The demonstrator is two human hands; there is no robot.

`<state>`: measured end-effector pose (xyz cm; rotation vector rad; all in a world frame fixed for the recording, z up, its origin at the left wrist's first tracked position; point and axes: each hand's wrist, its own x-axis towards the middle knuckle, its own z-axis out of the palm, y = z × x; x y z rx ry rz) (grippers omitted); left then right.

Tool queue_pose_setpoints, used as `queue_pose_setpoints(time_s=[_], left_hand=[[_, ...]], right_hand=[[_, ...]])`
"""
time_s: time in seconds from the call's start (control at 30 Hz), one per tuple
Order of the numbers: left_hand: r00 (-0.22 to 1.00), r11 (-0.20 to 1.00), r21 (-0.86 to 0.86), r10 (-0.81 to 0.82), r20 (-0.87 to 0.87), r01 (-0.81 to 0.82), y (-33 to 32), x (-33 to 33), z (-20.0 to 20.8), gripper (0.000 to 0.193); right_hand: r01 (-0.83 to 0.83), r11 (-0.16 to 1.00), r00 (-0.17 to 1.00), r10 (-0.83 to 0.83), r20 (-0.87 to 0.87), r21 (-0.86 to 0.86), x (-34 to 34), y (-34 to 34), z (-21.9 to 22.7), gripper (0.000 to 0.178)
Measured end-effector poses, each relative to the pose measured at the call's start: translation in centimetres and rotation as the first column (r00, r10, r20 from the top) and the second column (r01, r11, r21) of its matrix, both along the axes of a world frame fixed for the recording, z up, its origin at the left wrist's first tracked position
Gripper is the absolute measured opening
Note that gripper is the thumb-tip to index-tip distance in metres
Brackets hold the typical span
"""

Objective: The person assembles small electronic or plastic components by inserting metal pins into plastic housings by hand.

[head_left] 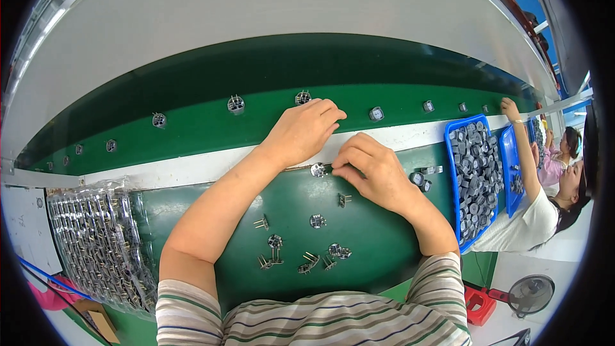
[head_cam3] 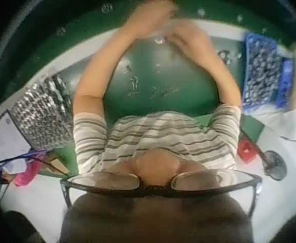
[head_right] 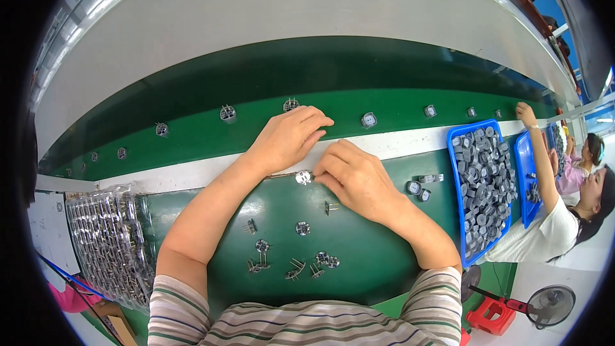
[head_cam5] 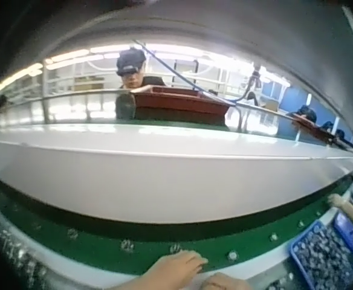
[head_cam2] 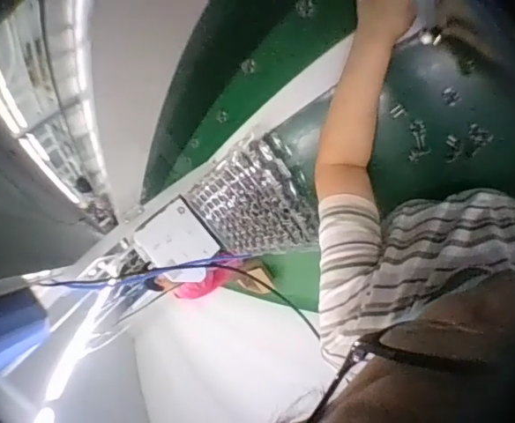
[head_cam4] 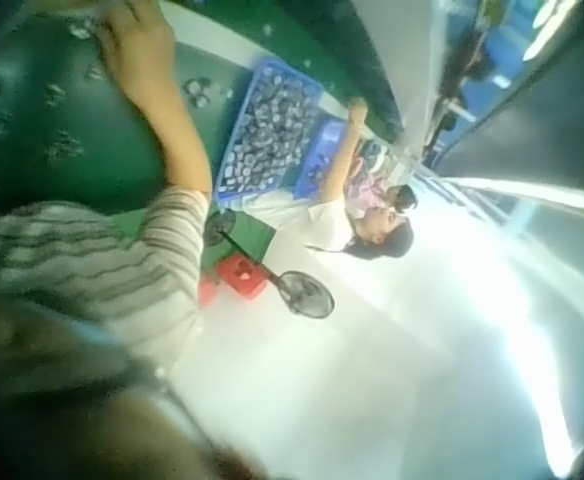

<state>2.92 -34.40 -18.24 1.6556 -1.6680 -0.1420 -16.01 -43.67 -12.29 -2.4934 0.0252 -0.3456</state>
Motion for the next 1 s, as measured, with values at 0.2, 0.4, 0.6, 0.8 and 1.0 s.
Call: queue_pose_setpoints(time_s=[0.2, 0.4, 0.6, 0.8, 1.0], left_hand=[[0.998, 0.998, 0.027, 0.05, -0.042, -0.049, -0.3, 0.0, -0.2, 0.017], [0.998, 0.999, 0.007, 0.047, -0.043, -0.047, -0.2, -0.2, -0.1, 0.014], [0.999, 0.999, -0.003, 0.033, -0.032, -0.033, 0.0, 0.0, 0.0, 0.016], [0.999, 0.999, 0.04, 0.032, -0.03, -0.031, 0.1, 0.0, 0.4, 0.021], [0.996, 0.993, 0.105, 0.058, -0.062, -0.051, -0.1, -0.1, 0.2, 0.033]], right_hand=[[-0.157, 0.987, 0.988, 0.157, 0.003, -0.022, 0.6, 0.6, -1.6, 0.028], [0.072, 0.997, 0.994, -0.073, -0.086, -0.022, 0.0, 0.6, -1.2, 0.022], [0.1, 0.994, 0.983, -0.094, -0.159, 0.032, -0.7, -0.4, 0.1, 0.018], [0.324, 0.935, 0.946, -0.317, -0.069, 0.147, 0.6, -6.0, 1.4, 0.003], [0.567, 0.817, 0.821, -0.549, -0.158, 0.108, 2.8, -7.5, -2.4, 0.006]])
